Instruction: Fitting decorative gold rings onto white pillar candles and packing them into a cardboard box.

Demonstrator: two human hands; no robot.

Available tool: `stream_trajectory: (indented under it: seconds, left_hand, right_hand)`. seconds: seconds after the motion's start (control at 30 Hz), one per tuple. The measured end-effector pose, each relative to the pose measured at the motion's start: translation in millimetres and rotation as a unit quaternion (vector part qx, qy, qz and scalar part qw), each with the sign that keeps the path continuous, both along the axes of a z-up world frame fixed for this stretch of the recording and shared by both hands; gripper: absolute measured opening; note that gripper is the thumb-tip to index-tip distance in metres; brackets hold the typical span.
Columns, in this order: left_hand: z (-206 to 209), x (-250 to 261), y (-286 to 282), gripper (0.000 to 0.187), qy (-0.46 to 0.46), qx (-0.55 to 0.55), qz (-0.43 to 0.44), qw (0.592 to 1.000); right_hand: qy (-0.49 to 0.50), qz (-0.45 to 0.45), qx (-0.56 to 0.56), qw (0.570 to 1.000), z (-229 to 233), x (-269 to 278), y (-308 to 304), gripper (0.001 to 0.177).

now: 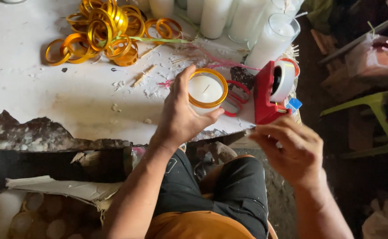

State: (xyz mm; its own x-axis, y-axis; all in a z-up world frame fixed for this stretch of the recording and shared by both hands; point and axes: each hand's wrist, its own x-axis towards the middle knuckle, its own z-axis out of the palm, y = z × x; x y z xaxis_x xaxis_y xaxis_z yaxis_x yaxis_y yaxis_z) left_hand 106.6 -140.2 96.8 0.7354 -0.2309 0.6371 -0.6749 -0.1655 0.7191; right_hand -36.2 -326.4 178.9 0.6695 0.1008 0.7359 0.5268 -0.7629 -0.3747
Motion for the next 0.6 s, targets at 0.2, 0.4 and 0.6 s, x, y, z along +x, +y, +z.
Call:
stream_trajectory:
  seconds: [0.2,0.4,0.6]
  left_hand:
    - [9.6,8.7,15.3,0.1,-0.029,-0.037,-0.035,0.998]
    - [25.7,30.9,40.1,0.104,0.023,-0.04,-0.219,0.975]
    - [29.9,-2.4,59.8,0.1,0.05,-0.009,-0.142,0.989]
  right_hand:
    - [-0.035,0.002,-0.04,0.999,-1.2,54.7,-20.9,0.016]
    - [0.083,0.183,0.062,0.978,3.6,100.3,-1.0,0.011]
    - [0.055,0.161,0.064,0.983,-5.5,89.0,19.5,0.018]
